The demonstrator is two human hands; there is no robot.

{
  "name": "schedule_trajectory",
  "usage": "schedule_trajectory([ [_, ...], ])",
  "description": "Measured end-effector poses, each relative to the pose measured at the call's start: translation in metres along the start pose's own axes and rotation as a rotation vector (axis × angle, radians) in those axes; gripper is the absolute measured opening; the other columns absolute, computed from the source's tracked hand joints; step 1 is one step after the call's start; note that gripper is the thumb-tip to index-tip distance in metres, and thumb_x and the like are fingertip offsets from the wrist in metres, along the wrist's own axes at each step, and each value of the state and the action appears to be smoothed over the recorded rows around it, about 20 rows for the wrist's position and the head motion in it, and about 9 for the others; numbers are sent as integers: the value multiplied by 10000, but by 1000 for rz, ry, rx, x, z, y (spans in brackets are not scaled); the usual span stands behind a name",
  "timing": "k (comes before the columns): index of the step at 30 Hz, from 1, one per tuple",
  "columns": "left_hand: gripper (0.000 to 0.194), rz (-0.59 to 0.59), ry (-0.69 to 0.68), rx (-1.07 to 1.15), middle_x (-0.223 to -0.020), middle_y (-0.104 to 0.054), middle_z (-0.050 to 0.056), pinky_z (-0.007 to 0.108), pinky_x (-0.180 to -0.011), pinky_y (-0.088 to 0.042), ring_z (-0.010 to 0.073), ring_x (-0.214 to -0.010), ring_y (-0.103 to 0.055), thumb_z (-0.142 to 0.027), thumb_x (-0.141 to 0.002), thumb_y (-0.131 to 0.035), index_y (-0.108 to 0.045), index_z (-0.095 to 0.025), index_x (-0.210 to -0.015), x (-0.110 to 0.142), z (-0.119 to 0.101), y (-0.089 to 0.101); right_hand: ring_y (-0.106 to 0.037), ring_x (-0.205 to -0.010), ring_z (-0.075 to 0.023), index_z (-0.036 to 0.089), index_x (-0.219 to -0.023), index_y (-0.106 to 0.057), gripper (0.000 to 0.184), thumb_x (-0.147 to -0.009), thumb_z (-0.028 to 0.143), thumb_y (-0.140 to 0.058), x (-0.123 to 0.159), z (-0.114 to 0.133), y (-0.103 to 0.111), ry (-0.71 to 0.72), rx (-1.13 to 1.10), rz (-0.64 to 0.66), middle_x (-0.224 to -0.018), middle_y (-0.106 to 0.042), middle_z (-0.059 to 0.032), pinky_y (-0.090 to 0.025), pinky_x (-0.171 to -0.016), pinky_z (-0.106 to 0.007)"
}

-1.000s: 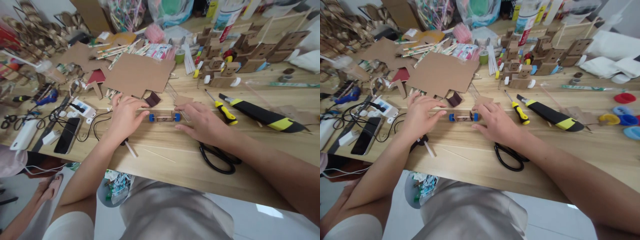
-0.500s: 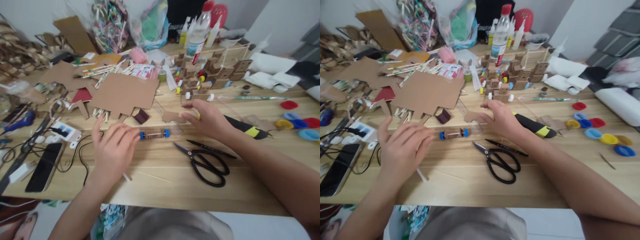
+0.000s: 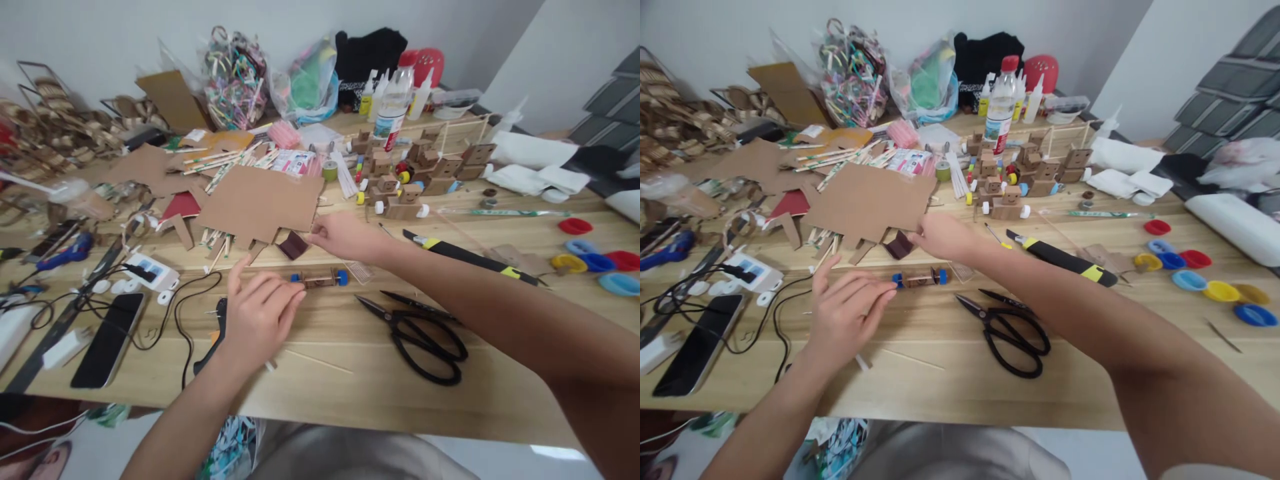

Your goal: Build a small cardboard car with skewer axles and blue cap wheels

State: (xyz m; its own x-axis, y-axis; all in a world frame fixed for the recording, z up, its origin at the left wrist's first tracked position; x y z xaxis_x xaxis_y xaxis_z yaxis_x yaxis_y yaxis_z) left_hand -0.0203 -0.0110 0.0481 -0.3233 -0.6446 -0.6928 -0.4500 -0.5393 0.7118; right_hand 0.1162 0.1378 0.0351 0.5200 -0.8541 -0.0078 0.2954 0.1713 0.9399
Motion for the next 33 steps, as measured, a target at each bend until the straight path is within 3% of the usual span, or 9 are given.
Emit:
schedule_trajectory([
  [4,260,-45,119,-4,-751,-803,-47,516,-1181,-393,186,-733,-746,-241,-1027,-562,-723,-303,-832,2,21,-1,-652,-590,-180,192,-658,-717,219,-875,226,-729,-27,18,-8,16,50,49,-622,-712,-47,-425,-543,-266],
  [10,249,-33,258,51,-835,-834,-30,484,-1061,-459,207,-766,-753,-279,-1005,-562,-751,-308,-846,5,43,-8,-686,-836,-244,187,-912,-757,194,-930,118,-577,-2,19,6,94,151,-90,-915,-779,-120,-453,-671,-323],
  [12,233,-21,275,62,-847,-834,-23,487,-1051,-463,217,-790,-752,-271,-993,-570,-752,-307,-851,4,44,-9,-661,-895,-264,178,-927,-751,230,-959,112,-533,15,18,10,193,220,-139,-951,-769,-143,-449,-718,-348],
  [17,130,114,285,96,-998,-827,38,463,-974,-510,258,-958,-746,-248,-949,-618,-743,-272,-975,2,42,-20,-588,-815,-243,184,-842,-736,337,-988,64,-457,49,19,2,497,476,-244,-829,-723,-119,-401,-679,-349],
  [20,122,229,290,125,-1103,-802,61,465,-994,-510,281,-1076,-723,-215,-911,-673,-698,-258,-1023,3,40,-29,-574,-813,-246,193,-853,-740,327,-977,52,-473,58,20,-4,511,507,-243,-832,-718,-114,-385,-666,-350],
  [25,277,338,294,136,-1213,-764,94,484,-1049,-490,309,-1204,-687,-180,-825,-799,-619,-237,-1028,3,34,-39,-572,-802,-253,176,-873,-742,305,-992,70,-482,66,29,-8,511,500,-261,-805,-717,-120,-356,-648,-351],
  [33,248,419,297,155,-1139,-782,65,514,-1113,-450,277,-1107,-726,-154,-849,-770,-563,-251,-943,2,29,-47,-606,-735,-239,167,-867,-721,305,-996,75,-461,81,28,-16,577,466,-348,-732,-717,-90,-401,-694,-347],
])
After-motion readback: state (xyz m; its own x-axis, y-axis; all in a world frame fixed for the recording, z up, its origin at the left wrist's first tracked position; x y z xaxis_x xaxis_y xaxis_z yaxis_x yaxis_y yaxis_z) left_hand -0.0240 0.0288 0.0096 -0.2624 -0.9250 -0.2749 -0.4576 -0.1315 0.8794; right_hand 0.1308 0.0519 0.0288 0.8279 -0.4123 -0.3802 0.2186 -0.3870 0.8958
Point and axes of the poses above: each hand's wrist, its own x-axis away from the middle knuckle, its own y-axis out of the back of the hand, z = x × y, the point moved 5 cm from there along -x, towards the middle knuckle
